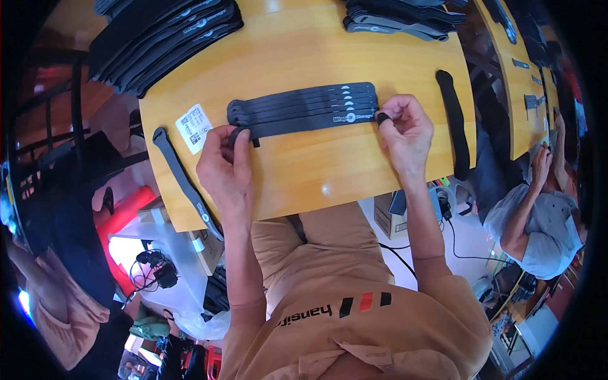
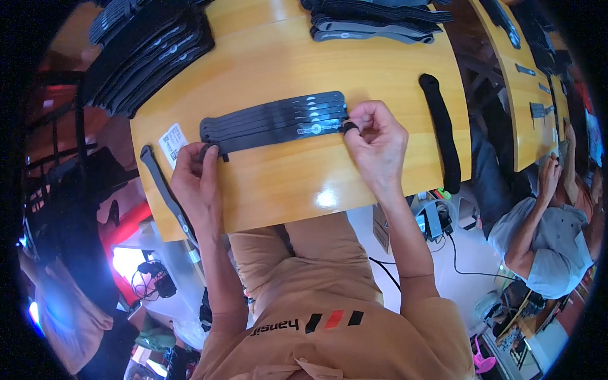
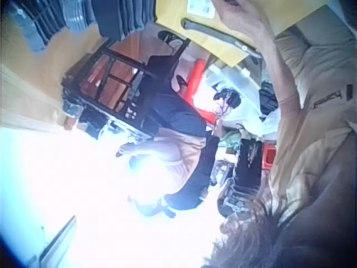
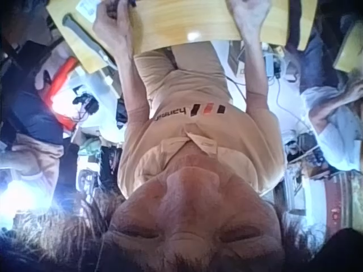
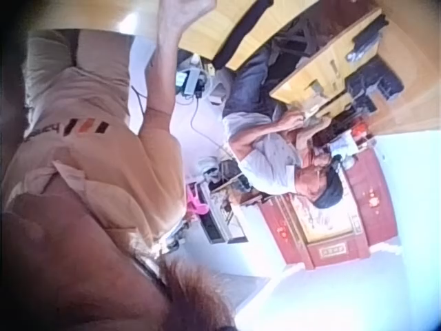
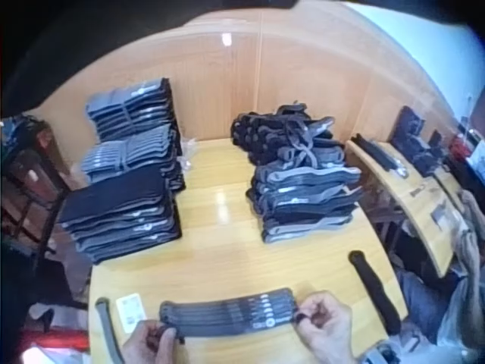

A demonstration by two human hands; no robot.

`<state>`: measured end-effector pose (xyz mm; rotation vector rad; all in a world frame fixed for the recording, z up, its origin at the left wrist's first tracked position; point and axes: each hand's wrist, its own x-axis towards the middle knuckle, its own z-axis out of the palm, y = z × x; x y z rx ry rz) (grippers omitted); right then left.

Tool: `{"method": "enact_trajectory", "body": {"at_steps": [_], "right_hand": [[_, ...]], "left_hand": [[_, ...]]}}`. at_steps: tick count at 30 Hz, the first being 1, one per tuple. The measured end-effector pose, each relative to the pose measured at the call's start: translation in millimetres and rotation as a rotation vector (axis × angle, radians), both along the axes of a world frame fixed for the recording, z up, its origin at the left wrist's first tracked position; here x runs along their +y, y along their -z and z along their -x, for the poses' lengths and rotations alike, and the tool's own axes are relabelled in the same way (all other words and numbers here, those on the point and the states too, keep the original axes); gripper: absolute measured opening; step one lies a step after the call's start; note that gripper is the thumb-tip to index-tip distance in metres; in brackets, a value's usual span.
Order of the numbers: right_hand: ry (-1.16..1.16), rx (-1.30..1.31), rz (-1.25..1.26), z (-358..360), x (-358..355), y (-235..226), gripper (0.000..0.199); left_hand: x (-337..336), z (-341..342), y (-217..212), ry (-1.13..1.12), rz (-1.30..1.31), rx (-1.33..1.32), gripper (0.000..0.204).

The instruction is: Assembling black textile straps by attaching plastic components and checking them against a template board.

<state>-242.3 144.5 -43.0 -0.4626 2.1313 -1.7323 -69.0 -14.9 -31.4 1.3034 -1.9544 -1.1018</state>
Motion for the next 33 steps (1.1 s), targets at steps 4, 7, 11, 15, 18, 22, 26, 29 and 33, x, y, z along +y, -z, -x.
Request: {"method": "enact_trajectory", "body": {"at_steps": [4,7,11,15,18,22,26,29,33], "right_hand": [[-0.002,0.011,-0.017,0.0,-1.3,-0.4,0.015],[0.0,0.009,-0.023,-0.3,-1.8,-0.2,0.015],[0.004,0.029,-0.035,0.1,-0.4,2.7,0.015],[0.006,0.055,-0.02,-1.2,-2.9,3.4,0.015],[0.01,0.1,-0.049,-0.3,-2.3,4.4,0.015],[0.016,0.144,-0.075,0.1,-1.9,4.0,0.015],[0.018,0.194,-0.058,-0.3,-3.8,4.1,0.014],[0.019,0.216,-0.073,-0.1,-4.0,3.9,0.014],[-0.017,0.258,-0.156,-2.4,-4.4,-2.5,0.014]], "left_hand": [[-1.3,-1.6,-1.0,0.014,0.033,-0.031,0.012],[-1.6,-0.5,-4.9,0.004,0.006,-0.07,0.013],[-3.3,0.1,-4.5,0.016,-0.005,-0.057,0.013],[-3.8,-0.8,-4.0,0.009,0.005,-0.083,0.013],[-2.6,0.0,-2.2,0.01,0.014,-0.066,0.014],[-0.9,1.9,-3.3,0.011,0.031,-0.069,0.014],[0.7,3.2,-5.9,-0.001,0.036,-0.059,0.014],[-0.3,2.7,-4.2,0.005,0.019,-0.055,0.015],[-0.9,2.9,-3.4,0.006,0.048,-0.065,0.015]]}}
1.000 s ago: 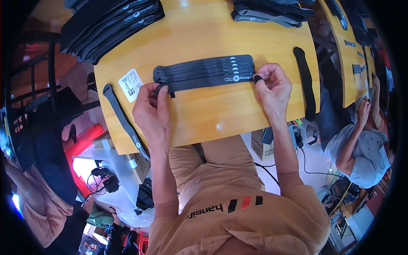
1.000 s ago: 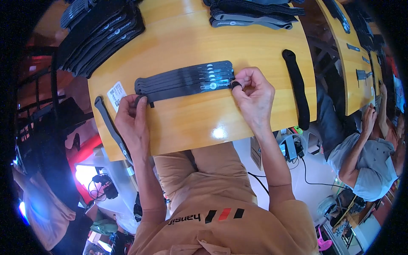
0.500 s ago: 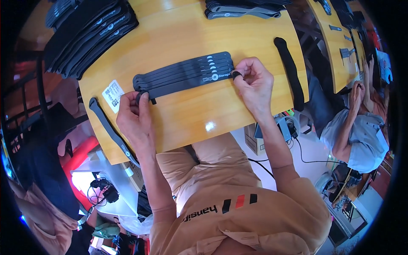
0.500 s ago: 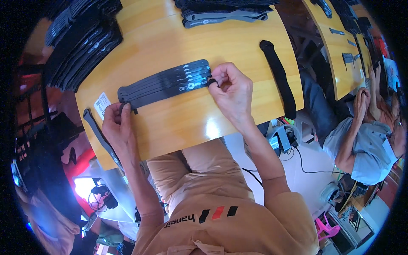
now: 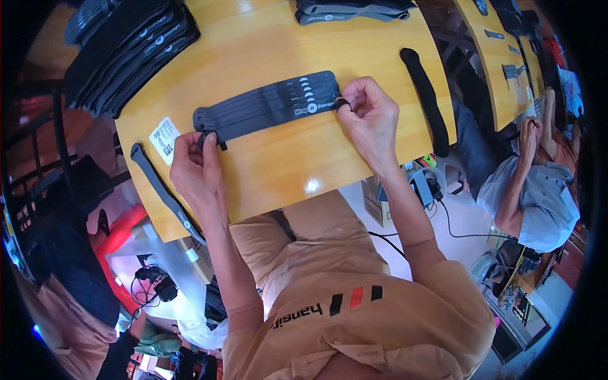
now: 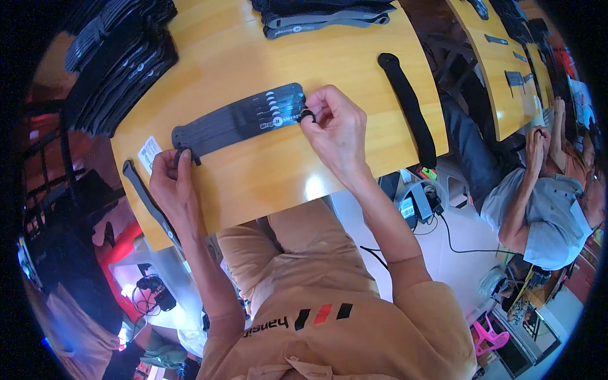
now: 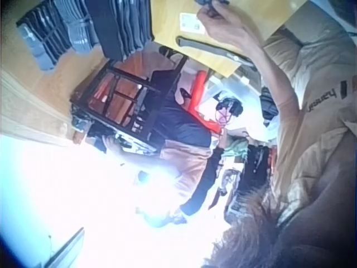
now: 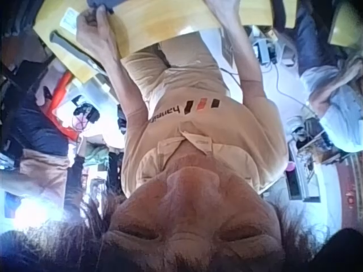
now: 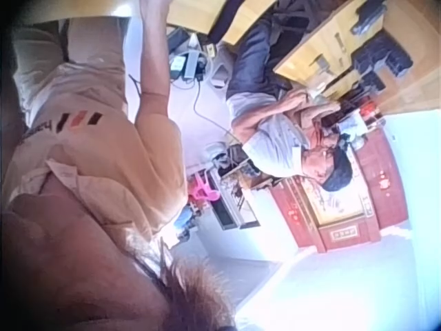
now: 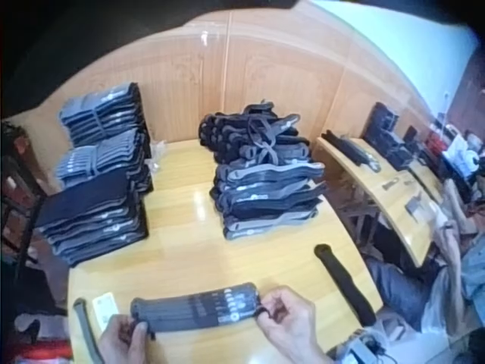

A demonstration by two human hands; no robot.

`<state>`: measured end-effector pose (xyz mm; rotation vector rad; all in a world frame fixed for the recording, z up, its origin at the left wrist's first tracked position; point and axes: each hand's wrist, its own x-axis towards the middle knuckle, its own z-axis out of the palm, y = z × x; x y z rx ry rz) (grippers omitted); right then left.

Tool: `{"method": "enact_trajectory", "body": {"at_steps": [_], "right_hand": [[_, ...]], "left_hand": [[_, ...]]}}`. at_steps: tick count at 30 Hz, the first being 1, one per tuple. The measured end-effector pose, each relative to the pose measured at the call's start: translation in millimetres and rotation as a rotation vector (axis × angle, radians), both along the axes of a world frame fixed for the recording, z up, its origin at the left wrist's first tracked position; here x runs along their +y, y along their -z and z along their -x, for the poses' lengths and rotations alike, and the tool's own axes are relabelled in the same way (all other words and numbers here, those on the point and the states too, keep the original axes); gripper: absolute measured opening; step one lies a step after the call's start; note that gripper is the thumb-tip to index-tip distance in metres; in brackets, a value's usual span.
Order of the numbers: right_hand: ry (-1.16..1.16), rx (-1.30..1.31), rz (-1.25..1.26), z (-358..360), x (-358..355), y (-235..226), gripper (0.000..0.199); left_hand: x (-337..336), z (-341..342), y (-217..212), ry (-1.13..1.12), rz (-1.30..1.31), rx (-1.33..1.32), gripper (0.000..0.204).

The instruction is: Assembling black textile straps by attaching plastic components and checking them against a template board.

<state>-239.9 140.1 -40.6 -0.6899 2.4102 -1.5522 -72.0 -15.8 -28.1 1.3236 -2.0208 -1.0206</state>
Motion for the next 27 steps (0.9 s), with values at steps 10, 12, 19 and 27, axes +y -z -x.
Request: {"method": "enact_trajectory", "body": {"at_steps": [10,12,19,27], "right_hand": [[0.017,0.048,0.057,0,-1,2,0.014],[0.004,0.107,0.037,0,0,2,0.014],[-0.038,-0.344,0.247,10,14,-6,0.016],[-0.442,0.553,-0.157,-14,16,-16,0.052]], "left_hand": [[0,-1,1,0.013,0.143,0.034,0.016],[-1,-2,3,0.019,0.215,0.026,0.018],[3,-13,-7,0.003,0.163,0.034,0.026],[47,17,-4,0.598,0.606,-0.263,0.071]]}}
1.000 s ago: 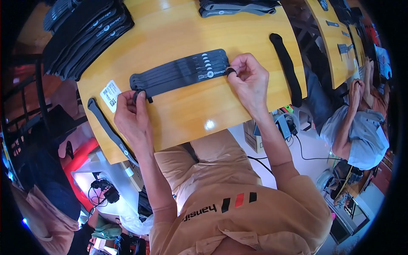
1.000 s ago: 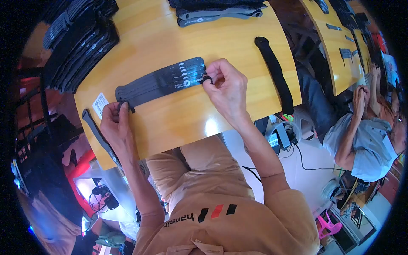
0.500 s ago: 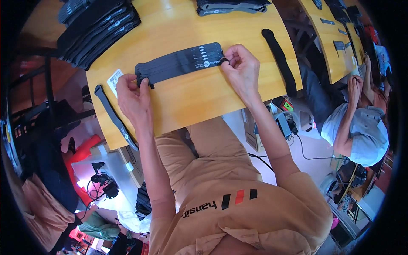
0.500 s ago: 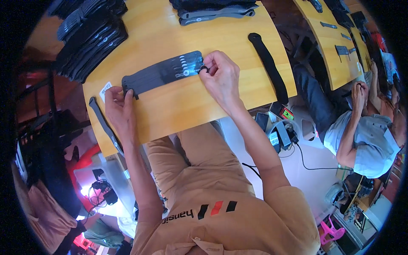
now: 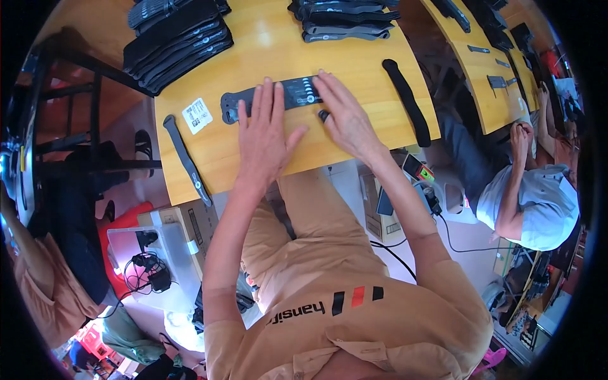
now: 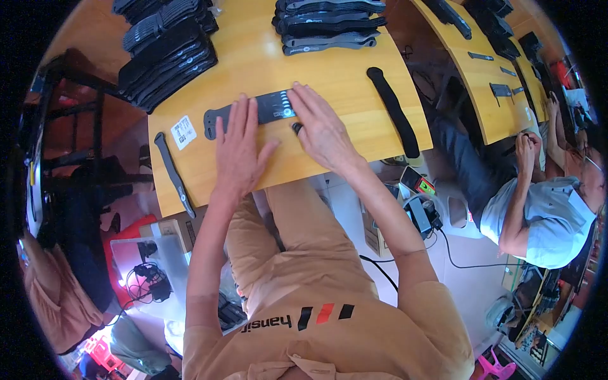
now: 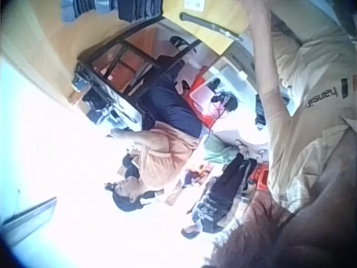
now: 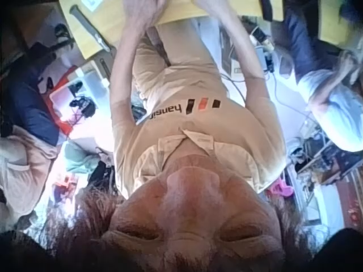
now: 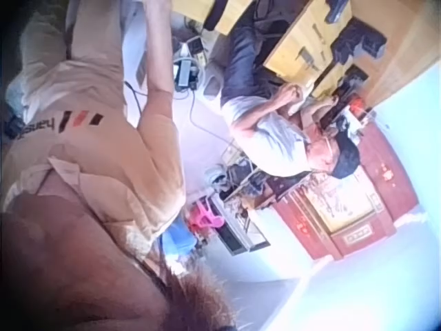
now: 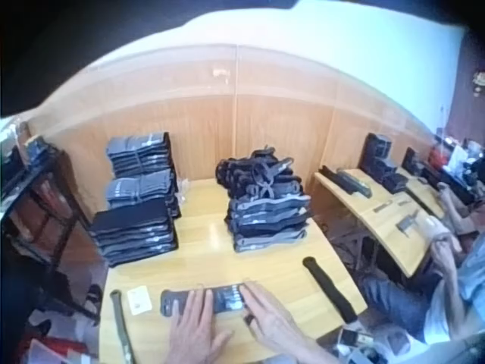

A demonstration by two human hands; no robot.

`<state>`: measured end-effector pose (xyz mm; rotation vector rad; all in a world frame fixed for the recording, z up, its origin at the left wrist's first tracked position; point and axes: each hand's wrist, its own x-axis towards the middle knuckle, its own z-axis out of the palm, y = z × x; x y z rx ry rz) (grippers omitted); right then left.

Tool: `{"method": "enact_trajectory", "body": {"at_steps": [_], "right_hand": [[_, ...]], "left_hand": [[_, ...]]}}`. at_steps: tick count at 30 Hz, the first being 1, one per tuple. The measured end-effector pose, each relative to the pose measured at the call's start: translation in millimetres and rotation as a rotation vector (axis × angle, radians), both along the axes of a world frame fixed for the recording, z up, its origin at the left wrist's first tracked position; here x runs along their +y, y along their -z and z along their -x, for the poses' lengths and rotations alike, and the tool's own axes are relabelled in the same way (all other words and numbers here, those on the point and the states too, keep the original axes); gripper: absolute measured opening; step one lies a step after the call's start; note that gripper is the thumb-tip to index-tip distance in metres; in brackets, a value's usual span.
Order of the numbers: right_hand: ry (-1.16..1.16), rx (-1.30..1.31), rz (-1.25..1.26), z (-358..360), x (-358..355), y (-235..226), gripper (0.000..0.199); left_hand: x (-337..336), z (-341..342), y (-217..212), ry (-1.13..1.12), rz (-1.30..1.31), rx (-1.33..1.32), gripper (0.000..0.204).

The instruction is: Assembling black textile straps by attaching plastic components and checking them against a template board.

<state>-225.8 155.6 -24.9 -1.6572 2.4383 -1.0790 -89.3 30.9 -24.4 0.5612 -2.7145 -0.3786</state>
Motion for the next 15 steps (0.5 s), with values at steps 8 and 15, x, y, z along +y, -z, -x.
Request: {"method": "enact_trajectory", "body": {"at_steps": [8,15], "right_hand": [[-0.087,0.287,-0.348,-2,6,5,0.067],[-0.124,0.225,-0.355,-2,5,8,0.07]], "left_hand": [[0,7,13,0.077,0.063,-0.082,0.078],[-5,4,20,0.055,0.082,-0.082,0.076]]}}
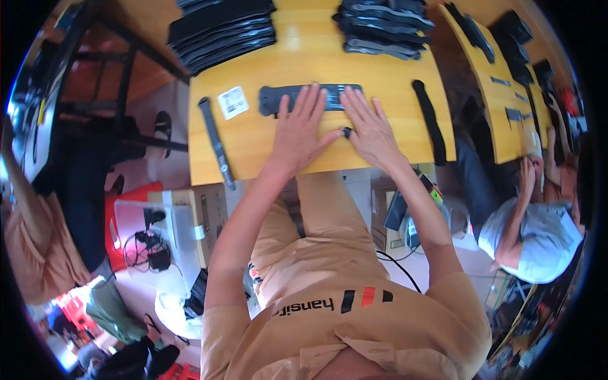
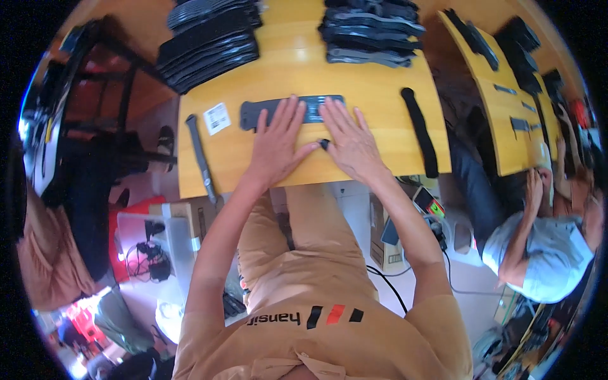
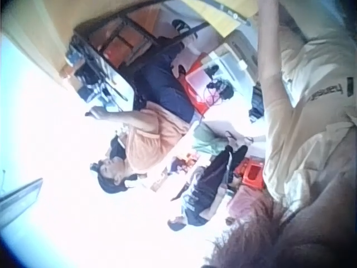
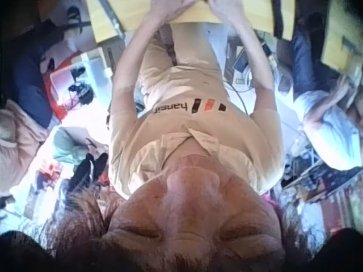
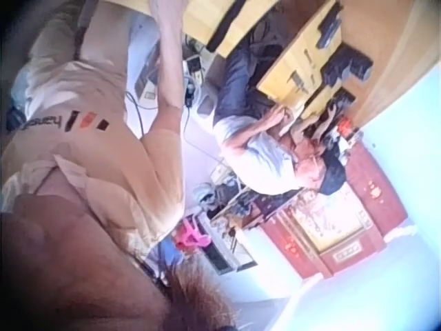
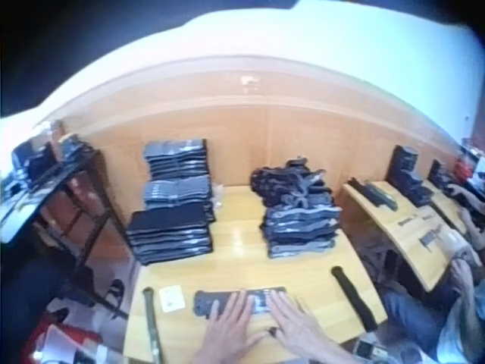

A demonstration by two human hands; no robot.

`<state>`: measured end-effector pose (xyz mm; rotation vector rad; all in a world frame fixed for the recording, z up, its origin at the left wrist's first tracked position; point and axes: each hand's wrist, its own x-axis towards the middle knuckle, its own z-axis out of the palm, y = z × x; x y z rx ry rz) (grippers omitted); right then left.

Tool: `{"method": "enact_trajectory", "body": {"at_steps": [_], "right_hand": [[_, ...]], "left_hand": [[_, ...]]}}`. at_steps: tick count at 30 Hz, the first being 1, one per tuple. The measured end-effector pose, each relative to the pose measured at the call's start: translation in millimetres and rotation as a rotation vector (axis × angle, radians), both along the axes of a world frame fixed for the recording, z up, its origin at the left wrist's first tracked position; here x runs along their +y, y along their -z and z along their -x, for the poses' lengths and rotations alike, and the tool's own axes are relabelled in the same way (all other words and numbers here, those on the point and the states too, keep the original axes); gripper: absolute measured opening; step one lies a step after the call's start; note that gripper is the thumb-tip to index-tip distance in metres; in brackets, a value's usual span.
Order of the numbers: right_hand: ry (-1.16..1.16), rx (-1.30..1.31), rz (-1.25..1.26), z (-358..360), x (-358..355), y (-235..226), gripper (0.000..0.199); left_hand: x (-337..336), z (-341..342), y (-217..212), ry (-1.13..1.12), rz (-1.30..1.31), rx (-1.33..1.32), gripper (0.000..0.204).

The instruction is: Assembling black textile straps by attaching plastic components and checking them against a template board.

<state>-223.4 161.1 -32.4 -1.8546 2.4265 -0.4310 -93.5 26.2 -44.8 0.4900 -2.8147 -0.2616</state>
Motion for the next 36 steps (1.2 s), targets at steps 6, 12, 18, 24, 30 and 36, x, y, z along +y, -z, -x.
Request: {"method": "enact_trajectory", "body": {"at_steps": [6,12,18,24,30,36], "right_hand": [[0.018,0.057,-0.002,-4,-2,1,0.063],[0.048,0.024,0.046,-4,0,-1,0.059],[0.098,0.024,0.361,-1,6,-3,0.046],[0.093,-0.072,0.525,-3,13,5,0.029],[-0.122,-0.693,0.436,-104,21,-29,0.033],[-0.306,-0.772,0.317,-160,20,-34,0.036]], "left_hand": [[-22,-23,-2,-0.225,0.069,0.084,0.076],[-40,-97,-53,-0.645,-0.091,0.229,0.057],[-23,-146,-36,-0.895,-0.307,0.075,0.045],[-22,-167,-23,-0.908,-0.575,0.232,0.036],[31,-164,-22,-0.723,-1.437,0.737,0.022],[59,-152,-25,-0.743,-1.567,0.704,0.019]]}}
